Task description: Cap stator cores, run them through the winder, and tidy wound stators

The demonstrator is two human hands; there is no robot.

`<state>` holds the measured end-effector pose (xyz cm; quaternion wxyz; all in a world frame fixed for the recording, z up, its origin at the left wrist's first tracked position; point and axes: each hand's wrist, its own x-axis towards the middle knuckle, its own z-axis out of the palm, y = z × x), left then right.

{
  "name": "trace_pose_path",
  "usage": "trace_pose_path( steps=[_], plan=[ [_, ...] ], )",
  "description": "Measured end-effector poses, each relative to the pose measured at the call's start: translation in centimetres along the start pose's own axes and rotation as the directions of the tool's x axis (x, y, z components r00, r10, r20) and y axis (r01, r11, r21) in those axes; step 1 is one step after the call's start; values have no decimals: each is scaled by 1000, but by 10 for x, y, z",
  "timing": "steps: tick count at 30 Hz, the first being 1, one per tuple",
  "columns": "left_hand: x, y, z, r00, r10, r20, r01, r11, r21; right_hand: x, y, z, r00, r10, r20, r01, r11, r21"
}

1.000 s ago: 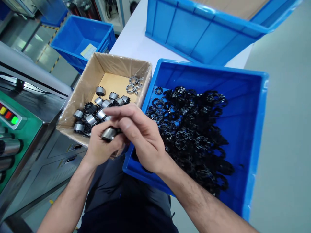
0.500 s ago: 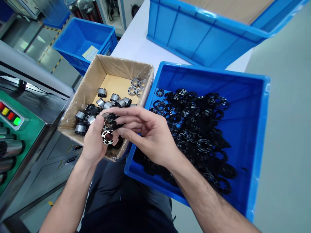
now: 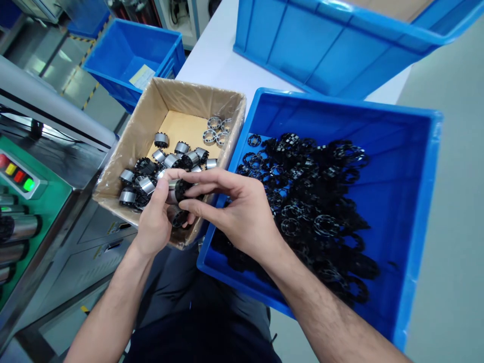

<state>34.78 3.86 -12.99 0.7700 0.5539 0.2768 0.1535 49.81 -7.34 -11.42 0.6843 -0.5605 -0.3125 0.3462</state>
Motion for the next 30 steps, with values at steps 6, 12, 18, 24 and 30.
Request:
trace_pose_path(
  steps=[6,12,18,24,30],
  plan=[
    [0,2,-2,1000,20,12,-20,1000,9,-1,1,0,1000,-12,-28,12,1000,4],
    [-1,5,-1,999,13,38,-13,1000,7,-3,2,3,999,-2,-45,4,1000,25],
    [-3,8,2,1000,10,4,-10,999,-42,-5,5,9,997,-66,-32,64,997,-45],
    [-3,17,-2,991,135,-26,-124,958,259,9,3,-13,994,-108,23,110,980,-166],
    [0,34,-28,935,354,-33,-137,445,885,-1,-29,-82,999,44,30,-15,765,-643]
  ],
)
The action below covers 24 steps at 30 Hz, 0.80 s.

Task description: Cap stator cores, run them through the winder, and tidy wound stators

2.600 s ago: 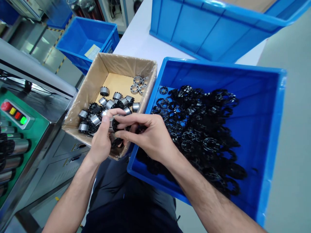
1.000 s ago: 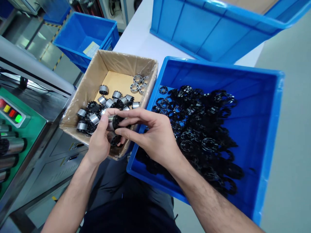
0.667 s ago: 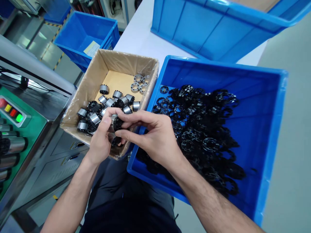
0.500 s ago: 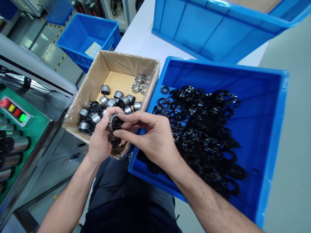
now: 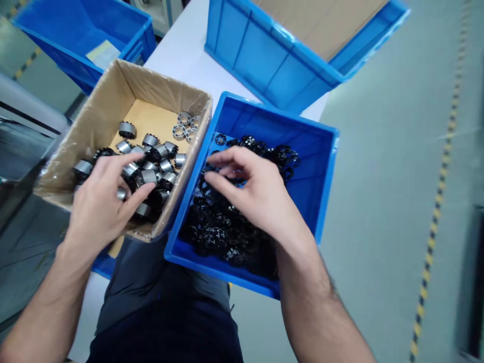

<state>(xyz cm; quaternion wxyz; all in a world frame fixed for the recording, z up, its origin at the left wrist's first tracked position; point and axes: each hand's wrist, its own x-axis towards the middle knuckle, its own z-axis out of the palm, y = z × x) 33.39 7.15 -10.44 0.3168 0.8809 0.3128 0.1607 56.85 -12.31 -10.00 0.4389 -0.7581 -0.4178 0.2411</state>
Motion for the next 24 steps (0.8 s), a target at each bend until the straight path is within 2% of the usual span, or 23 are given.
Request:
trace_pose_path(
  steps=[2,4,6,8,11,13,15,19,24],
  plan=[
    [0,-7,0,999,-10,-42,7,999,-51,-19,8,-9,977,44,209,19,956,-291],
    [-1,-12,4,997,-13,-81,1,990,-141,-40,17,-2,912,148,382,68,864,-499],
    [-2,-13,8,994,-13,-112,-11,977,-213,-55,23,13,868,235,436,102,776,-622],
    [-3,-11,11,992,-28,-120,-8,957,-290,-63,24,28,850,279,447,122,721,-682],
    [-5,-4,13,994,-86,-64,44,872,-487,-64,21,35,822,303,483,146,706,-693],
    [-5,2,15,993,-115,-2,88,778,-622,-60,22,29,800,302,518,144,742,-655],
    [-3,10,19,989,-137,55,133,668,-732,-56,28,20,794,296,531,93,804,-588],
    [3,21,30,972,-163,167,225,456,-861,-45,49,9,847,282,450,-38,878,-478],
    [7,19,36,946,-188,262,311,318,-896,-43,58,11,886,237,400,-90,932,-352]
  ],
)
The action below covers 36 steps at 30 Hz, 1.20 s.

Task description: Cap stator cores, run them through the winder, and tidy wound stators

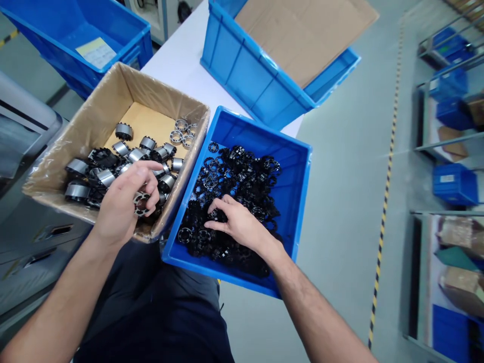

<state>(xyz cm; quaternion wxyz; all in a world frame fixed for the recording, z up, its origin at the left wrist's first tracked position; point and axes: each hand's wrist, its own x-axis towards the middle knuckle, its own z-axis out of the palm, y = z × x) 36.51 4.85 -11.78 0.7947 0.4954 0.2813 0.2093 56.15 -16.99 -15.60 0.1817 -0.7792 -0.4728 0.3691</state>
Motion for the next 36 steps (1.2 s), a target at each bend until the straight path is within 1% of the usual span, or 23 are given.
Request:
trace_pose_path(
  steps=[3,5,7,9,13,15,18,20,22,24,25,26,28,30,32,34,36],
  plan=[
    [0,1,-5,999,-25,-20,24,999,-48,-2,-4,0,998,26,-62,-15,986,165],
    [0,2,-7,1000,-5,-25,4,997,-73,-1,-6,-2,992,73,-107,-46,971,236],
    [-1,1,-7,999,32,-20,-33,996,-77,2,-6,-3,985,116,-128,-72,949,307],
    [-1,0,-6,999,38,-12,-38,997,-68,8,-5,-3,979,149,-143,-81,914,397],
    [-3,-1,-4,997,-65,33,67,997,-41,19,-3,-2,972,165,-166,-43,821,569],
    [-4,-2,-3,994,-82,67,82,997,14,21,-3,-3,969,174,-177,-31,792,610],
    [-6,-4,-4,997,-25,77,17,995,97,17,-8,-7,955,204,-214,-27,781,624],
    [-7,-5,-4,997,24,79,-34,992,125,15,-21,-11,949,203,-241,10,746,666],
    [-9,-5,-4,995,30,98,-46,986,160,16,-42,-17,960,163,-229,72,643,763],
    [-12,-5,-3,992,58,112,-80,976,201,19,-67,-24,980,73,-186,120,527,841],
    [-13,-4,-3,989,94,113,-117,969,220,22,-79,-27,987,4,-163,138,512,848],
    [-15,-4,-3,983,138,123,-164,958,234,24,-90,-29,986,-75,-147,164,528,833],
    [-18,-3,-4,967,195,165,-233,938,257,29,-106,-31,970,-220,-101,216,601,769],
    [-19,-4,-6,961,193,199,-244,932,270,32,-111,-30,949,-312,-40,239,632,737],
    [-20,-5,-7,964,182,194,-229,937,262,32,-107,-25,935,-356,-2,229,599,768],
    [-21,-8,-9,966,187,178,-224,951,214,30,-98,-21,930,-367,11,188,500,845],
    [-21,-12,-11,969,184,164,-208,967,147,29,-90,-18,944,-327,40,97,393,914]
  ],
)
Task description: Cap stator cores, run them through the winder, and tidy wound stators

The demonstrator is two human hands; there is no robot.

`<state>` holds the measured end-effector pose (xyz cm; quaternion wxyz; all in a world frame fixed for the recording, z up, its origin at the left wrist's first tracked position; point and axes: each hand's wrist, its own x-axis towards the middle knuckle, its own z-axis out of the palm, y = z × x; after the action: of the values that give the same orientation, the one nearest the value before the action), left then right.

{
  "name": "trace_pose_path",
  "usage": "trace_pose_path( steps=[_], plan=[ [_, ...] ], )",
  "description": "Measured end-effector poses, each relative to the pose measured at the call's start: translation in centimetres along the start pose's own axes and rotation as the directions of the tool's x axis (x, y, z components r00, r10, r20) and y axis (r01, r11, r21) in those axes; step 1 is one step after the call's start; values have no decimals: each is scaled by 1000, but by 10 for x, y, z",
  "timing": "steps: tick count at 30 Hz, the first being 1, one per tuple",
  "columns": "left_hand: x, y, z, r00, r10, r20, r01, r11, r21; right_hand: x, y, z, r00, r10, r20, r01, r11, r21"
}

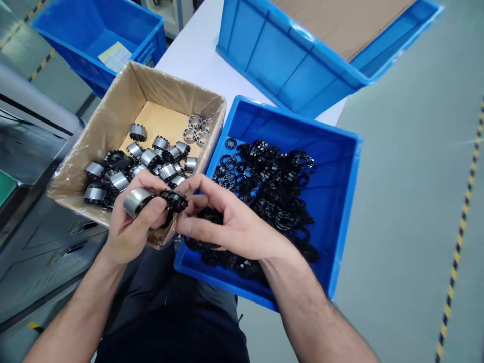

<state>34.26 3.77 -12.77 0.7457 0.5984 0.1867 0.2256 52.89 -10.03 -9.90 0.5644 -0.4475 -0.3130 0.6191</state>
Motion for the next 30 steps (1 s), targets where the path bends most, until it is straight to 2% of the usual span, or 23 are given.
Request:
trace_pose_path(
  steps=[2,3,6,9,12,15,18,25,30],
  plan=[
    [-2,-3,-1,1000,-15,4,15,998,-64,-2,3,-3,998,42,-48,-39,998,53],
    [-2,-4,-2,999,-31,14,32,996,-82,-2,3,-3,996,31,-79,-29,999,22],
    [0,-3,-1,998,-50,29,53,995,-82,1,1,0,974,-168,-153,135,969,-207],
    [5,2,2,996,-90,-18,88,991,-98,4,2,6,892,-413,-183,302,847,-437],
    [8,6,7,982,-188,14,188,967,-172,4,7,10,815,-539,-213,333,736,-589],
    [6,6,8,973,-227,47,232,961,-152,3,12,11,782,-562,-270,274,699,-660],
    [2,4,7,967,-248,57,253,961,-108,4,15,12,785,-547,-291,252,711,-657],
    [0,3,7,962,-267,50,269,963,-31,9,24,14,772,-582,-254,370,738,-565],
    [0,3,5,970,-242,36,239,969,63,10,29,14,765,-586,-266,391,752,-530]
  ],
)
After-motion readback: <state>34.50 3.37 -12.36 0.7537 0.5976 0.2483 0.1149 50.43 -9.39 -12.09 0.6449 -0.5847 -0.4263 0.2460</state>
